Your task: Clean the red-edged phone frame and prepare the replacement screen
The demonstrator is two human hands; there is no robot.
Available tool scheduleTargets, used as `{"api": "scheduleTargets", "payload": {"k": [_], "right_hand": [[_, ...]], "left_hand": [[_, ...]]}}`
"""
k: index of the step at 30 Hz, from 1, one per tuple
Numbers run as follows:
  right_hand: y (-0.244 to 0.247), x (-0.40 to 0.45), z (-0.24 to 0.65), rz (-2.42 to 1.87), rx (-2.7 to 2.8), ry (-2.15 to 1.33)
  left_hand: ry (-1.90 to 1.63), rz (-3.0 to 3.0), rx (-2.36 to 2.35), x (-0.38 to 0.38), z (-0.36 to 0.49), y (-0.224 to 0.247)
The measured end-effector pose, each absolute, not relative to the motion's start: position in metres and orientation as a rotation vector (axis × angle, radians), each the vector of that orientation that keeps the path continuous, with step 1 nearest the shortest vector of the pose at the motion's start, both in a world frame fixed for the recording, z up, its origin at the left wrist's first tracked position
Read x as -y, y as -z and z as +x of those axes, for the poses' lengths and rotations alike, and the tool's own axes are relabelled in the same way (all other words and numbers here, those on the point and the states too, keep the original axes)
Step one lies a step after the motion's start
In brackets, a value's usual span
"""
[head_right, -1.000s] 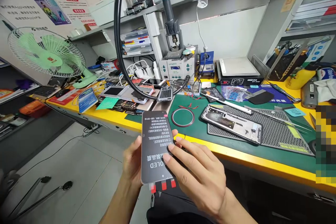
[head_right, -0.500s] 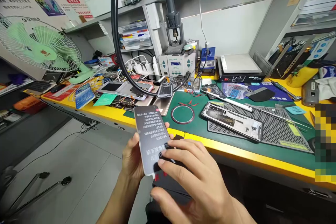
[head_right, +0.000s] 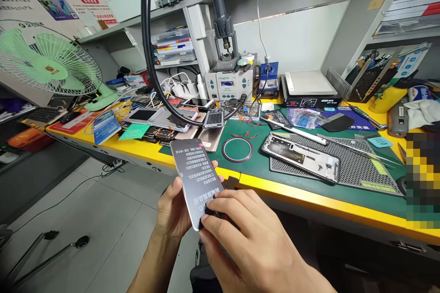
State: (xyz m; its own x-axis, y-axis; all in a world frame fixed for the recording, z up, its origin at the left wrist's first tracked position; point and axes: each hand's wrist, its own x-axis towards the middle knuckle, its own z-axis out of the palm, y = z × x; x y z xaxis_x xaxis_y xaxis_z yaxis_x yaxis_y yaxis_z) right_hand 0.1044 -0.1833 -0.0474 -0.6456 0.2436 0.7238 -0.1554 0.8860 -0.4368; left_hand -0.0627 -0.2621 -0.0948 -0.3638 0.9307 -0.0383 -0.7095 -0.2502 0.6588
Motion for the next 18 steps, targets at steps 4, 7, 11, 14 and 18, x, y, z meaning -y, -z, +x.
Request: {"api": "scheduleTargets", "payload": {"k": [4, 7, 11, 14, 18], "right_hand": [[0.050, 0.185, 0.107, -0.053, 2.217, -0.550], [0.054, 0.185, 0.115, -0.075, 2.219, -0.565], [0.055, 0.173, 0.115, -0.489, 2.016, -0.910], [0.052, 0.161, 0.105, -0.696, 1.806, -1.648], [0.053, 0.159, 0.095, -0.612, 1.396, -2.326]], "left_hand": [[-1.829, 0.439, -0.685, 0.263, -0.063, 0.095], [-1.819, 0.443, -0.636, 0.266, -0.064, 0.095], [-1.718, 0.496, -0.530, 0.270, -0.060, 0.094], [-1.617, 0.554, -0.459, 0.273, -0.053, 0.097], [-1.526, 0.606, -0.395, 0.275, -0.047, 0.105]]}}
